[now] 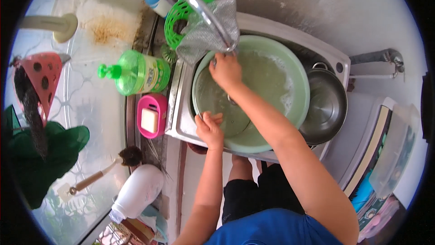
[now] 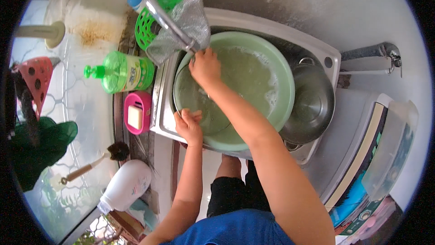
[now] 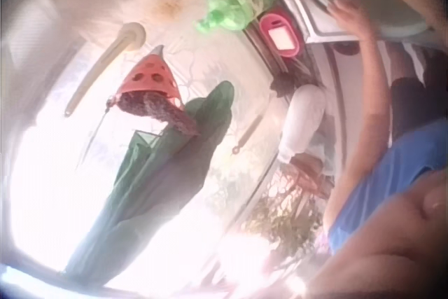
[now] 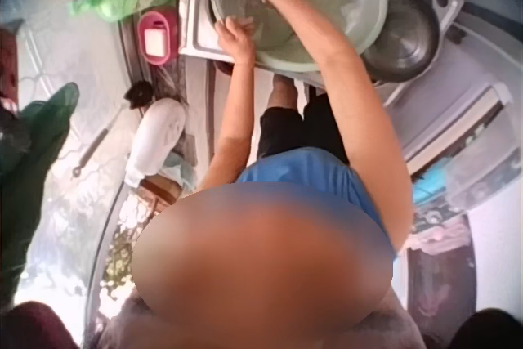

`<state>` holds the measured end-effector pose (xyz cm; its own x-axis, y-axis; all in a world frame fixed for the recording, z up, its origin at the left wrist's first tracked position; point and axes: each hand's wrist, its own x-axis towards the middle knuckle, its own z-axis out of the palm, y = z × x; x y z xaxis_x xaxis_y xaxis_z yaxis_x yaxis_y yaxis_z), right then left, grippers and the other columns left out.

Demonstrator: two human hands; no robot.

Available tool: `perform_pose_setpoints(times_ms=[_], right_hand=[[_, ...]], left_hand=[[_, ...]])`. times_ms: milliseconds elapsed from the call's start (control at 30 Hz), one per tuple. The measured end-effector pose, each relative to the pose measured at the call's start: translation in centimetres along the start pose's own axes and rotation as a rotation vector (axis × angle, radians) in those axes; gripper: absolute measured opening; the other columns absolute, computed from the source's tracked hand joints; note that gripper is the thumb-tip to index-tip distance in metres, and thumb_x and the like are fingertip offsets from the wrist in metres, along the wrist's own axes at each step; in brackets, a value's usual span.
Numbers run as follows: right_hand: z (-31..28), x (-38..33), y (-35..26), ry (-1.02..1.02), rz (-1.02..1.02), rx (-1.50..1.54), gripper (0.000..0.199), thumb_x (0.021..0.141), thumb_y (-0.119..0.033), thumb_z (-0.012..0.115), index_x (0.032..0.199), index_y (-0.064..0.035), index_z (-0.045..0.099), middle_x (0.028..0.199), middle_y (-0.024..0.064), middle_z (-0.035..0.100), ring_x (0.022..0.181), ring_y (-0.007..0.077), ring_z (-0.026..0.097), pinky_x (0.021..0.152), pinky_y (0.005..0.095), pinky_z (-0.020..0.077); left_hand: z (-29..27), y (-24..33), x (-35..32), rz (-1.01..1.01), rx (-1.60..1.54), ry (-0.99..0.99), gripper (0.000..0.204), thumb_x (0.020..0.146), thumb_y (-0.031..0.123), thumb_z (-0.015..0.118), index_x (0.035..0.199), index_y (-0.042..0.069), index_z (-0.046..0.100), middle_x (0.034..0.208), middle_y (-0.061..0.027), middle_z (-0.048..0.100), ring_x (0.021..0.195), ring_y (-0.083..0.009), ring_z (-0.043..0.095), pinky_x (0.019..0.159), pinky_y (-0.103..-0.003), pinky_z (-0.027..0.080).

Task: The person washes metal skewers and a glass pot lid in a plastic basin of water by hand using a scouring pad, then places the washed skewers on top of a nearby washing machine.

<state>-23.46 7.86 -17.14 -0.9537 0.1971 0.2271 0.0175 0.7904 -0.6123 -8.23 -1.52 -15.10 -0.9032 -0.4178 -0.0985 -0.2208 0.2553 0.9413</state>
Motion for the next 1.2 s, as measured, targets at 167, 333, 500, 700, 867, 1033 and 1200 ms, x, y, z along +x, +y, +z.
perform_pose_setpoints(times_ms=[167, 333, 500, 700, 867, 1033, 1200], right_hand=[[-3.6, -8.1, -7.3, -0.155, -0.309, 0.342, 0.027, 0.069, -0.021, 0.070, 0.085, -0.0062, 0.054, 0.087, 0.0117, 0.047, 0.084, 0.0303, 0.054, 0.060, 0.0417, 0.0490], [0.3, 0.2, -0.1, -0.093, 0.171, 0.014, 0.026, 0.070, -0.023, 0.069, 0.085, -0.0060, 0.056, 0.090, 0.0145, 0.051, 0.082, 0.0316, 0.058, 0.061, 0.0426, 0.0515], [-2.5, -7.9, -6.2, -0.143, -0.291, 0.360, 0.021, 0.070, -0.021, 0.068, 0.082, -0.0087, 0.056, 0.088, 0.0122, 0.048, 0.079, 0.0306, 0.056, 0.060, 0.0421, 0.0506], [0.2, 2.1, 2.7, -0.431, 0.238, 0.140, 0.037, 0.077, -0.035, 0.060, 0.102, -0.0086, 0.064, 0.103, 0.0156, 0.060, 0.092, 0.0335, 0.061, 0.079, 0.0416, 0.0503], [-4.8, 1.8, 6.6, -0.528, 0.262, 0.670, 0.034, 0.075, -0.030, 0.064, 0.099, -0.0077, 0.066, 0.095, 0.0094, 0.066, 0.087, 0.0203, 0.062, 0.080, 0.0308, 0.0468], [-11.7, 2.6, 6.6, -0.683, 0.057, 0.641, 0.026, 0.068, -0.020, 0.062, 0.090, -0.0060, 0.063, 0.089, 0.0056, 0.065, 0.082, 0.0195, 0.061, 0.076, 0.0309, 0.0469], [-15.2, -3.9, -1.7, -0.566, -0.553, 0.263, 0.022, 0.062, -0.021, 0.067, 0.081, -0.0112, 0.062, 0.091, 0.0020, 0.059, 0.089, 0.0245, 0.058, 0.069, 0.0362, 0.0508]], left_hand=[[-2.1, -1.7, 0.5, 0.262, 0.277, 0.109, 0.027, 0.099, 0.027, 0.045, 0.088, 0.003, 0.047, 0.068, -0.0080, 0.061, 0.052, -0.0116, 0.055, 0.048, -0.025, 0.045], [0.2, 0.9, 0.5, -0.041, 0.041, -0.004, 0.025, 0.099, 0.023, 0.043, 0.085, 0.002, 0.047, 0.066, -0.0130, 0.066, 0.053, -0.0161, 0.062, 0.050, -0.028, 0.049], [-1.9, -1.2, 1.0, 0.372, 0.368, 0.157, 0.027, 0.098, 0.026, 0.044, 0.085, 0.003, 0.047, 0.064, -0.0087, 0.062, 0.050, -0.0100, 0.055, 0.049, -0.024, 0.045], [-1.1, -0.1, 0.6, 0.004, 0.063, 0.017, 0.023, 0.098, 0.021, 0.044, 0.086, 0.002, 0.050, 0.067, -0.0101, 0.067, 0.055, -0.0182, 0.064, 0.050, -0.029, 0.049], [-1.8, 0.1, -1.1, 0.228, 0.129, -0.092, 0.022, 0.095, 0.020, 0.049, 0.083, 0.002, 0.048, 0.070, -0.0105, 0.067, 0.056, -0.0184, 0.064, 0.053, -0.027, 0.049], [-1.5, 1.5, -4.0, 0.483, 0.281, -0.318, 0.016, 0.087, 0.016, 0.060, 0.096, 0.004, 0.053, 0.072, -0.0152, 0.065, 0.060, -0.0316, 0.063, 0.053, -0.036, 0.048], [0.2, 2.6, -2.1, 0.100, 0.109, -0.402, 0.029, 0.081, 0.008, 0.060, 0.108, 0.000, 0.053, 0.074, -0.0175, 0.065, 0.071, -0.0272, 0.065, 0.062, -0.038, 0.049]])
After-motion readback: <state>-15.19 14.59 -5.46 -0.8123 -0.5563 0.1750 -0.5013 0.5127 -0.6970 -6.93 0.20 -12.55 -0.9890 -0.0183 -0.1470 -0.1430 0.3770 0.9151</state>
